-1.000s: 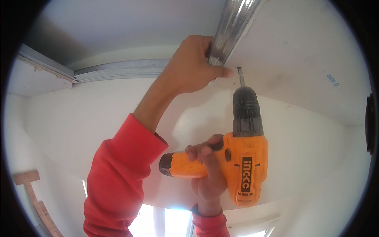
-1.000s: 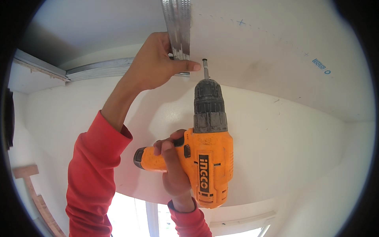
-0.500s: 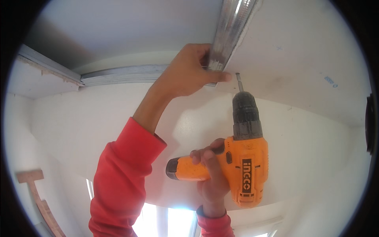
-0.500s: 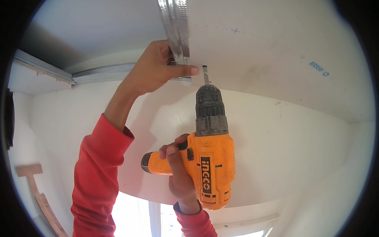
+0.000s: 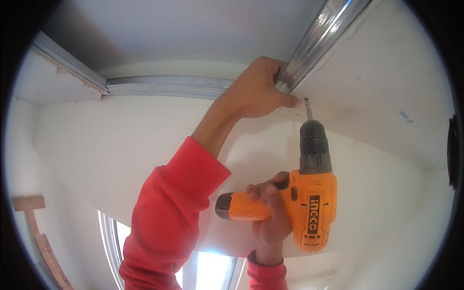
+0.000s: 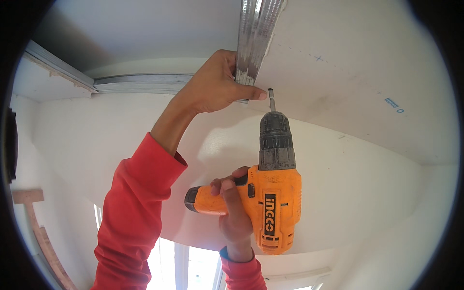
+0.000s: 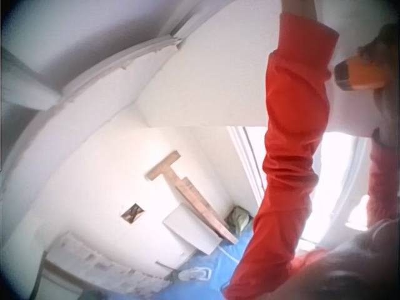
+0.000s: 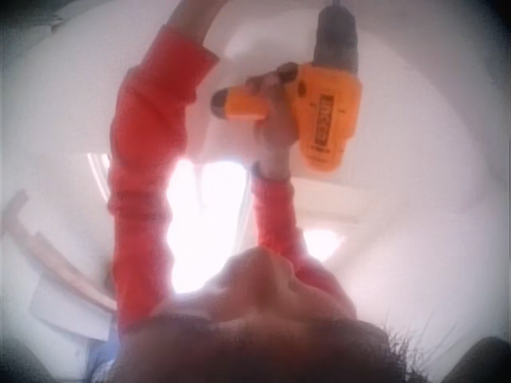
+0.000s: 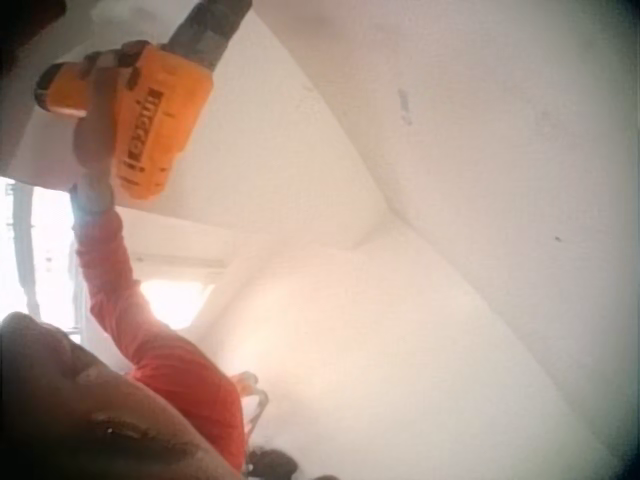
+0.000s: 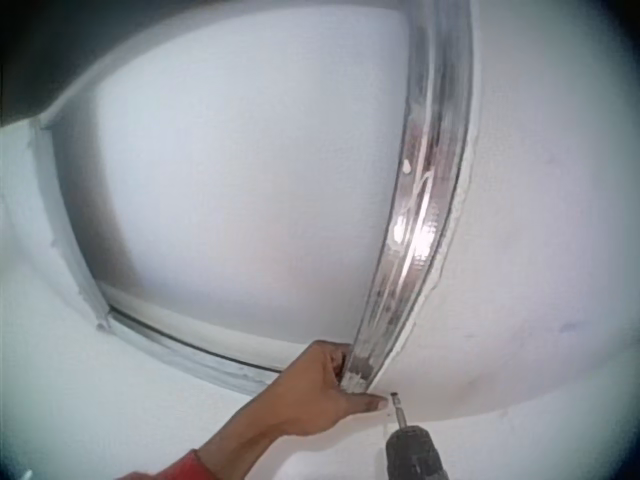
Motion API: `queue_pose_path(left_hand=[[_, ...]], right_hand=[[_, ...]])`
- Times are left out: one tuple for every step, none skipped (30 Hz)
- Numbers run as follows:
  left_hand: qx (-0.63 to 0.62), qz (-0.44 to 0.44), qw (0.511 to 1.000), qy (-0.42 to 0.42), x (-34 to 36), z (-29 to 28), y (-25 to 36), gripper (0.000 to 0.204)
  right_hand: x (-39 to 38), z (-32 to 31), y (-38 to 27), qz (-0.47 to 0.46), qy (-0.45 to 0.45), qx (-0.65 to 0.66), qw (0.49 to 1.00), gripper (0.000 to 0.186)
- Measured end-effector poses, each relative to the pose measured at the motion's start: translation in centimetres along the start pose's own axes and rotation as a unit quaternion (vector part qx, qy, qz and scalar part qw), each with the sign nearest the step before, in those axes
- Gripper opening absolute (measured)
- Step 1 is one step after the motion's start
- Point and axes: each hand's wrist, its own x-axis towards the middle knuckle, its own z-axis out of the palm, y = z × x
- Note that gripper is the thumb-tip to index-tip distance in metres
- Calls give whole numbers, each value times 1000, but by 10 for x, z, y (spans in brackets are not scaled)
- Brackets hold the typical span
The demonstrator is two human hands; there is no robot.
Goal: The person uses a rivet gun to fasten a metal frame to the ceiling, then uses a cordless drill to drive screws into the frame. The person works on a ladder in a room with protective floor coverings.
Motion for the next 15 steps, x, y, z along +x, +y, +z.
queue_pose_path(left_hand=[[11, -8, 1000, -5, 0, 0, 0, 33], [0, 3, 1000, -2, 0, -1, 0, 33], [-3, 8, 1000, -1, 0, -1, 0, 33], [-16, 16, 1000, 6, -1, -1, -1, 33], [-19, 12, 1000, 2, -1, -1, -1, 33], [-20, 14, 1000, 2, 0, -2, -1, 33], [-20, 18, 1000, 6, 0, -2, -1, 33], [-22, 15, 1000, 0, 0, -2, -1, 33], [-22, 14, 1000, -2, 0, -2, -1, 33], [-14, 6, 1000, -2, 0, -2, -1, 33], [-22, 14, 1000, -5, 0, -2, -1, 33], [-23, 15, 1000, -5, -1, -2, -1, 34], [-25, 16, 1000, -4, -1, -1, -1, 34], [-16, 21, 1000, -2, -2, -1, -1, 35], [-7, 27, 1000, 0, -3, -1, -1, 35]], right_hand=[[0, -1, 0, 1, -6, -3, 1000, 22], [1, -1, 0, 3, -10, 12, 1000, 28], [2, -4, 1, 6, -19, 22, 1000, 33], [2, -5, 0, 2, -25, 36, 999, 39], [3, -8, 2, 10, -29, 21, 999, 39], [3, -9, 2, 7, -33, 20, 999, 39], [3, -11, 4, -5, -39, 32, 999, 38], [3, -12, 5, 0, -35, 28, 999, 39], [3, -13, 6, -3, -32, 37, 999, 39], [3, -14, 7, -6, -29, 46, 998, 40], [3, -15, 7, -7, -34, 45, 998, 40], [3, -15, 8, -7, -38, 43, 998, 41], [3, -16, 7, -8, -38, 51, 998, 42], [3, -16, 7, -5, -42, 43, 998, 42], [3, -16, 6, -4, -40, 43, 998, 42]])
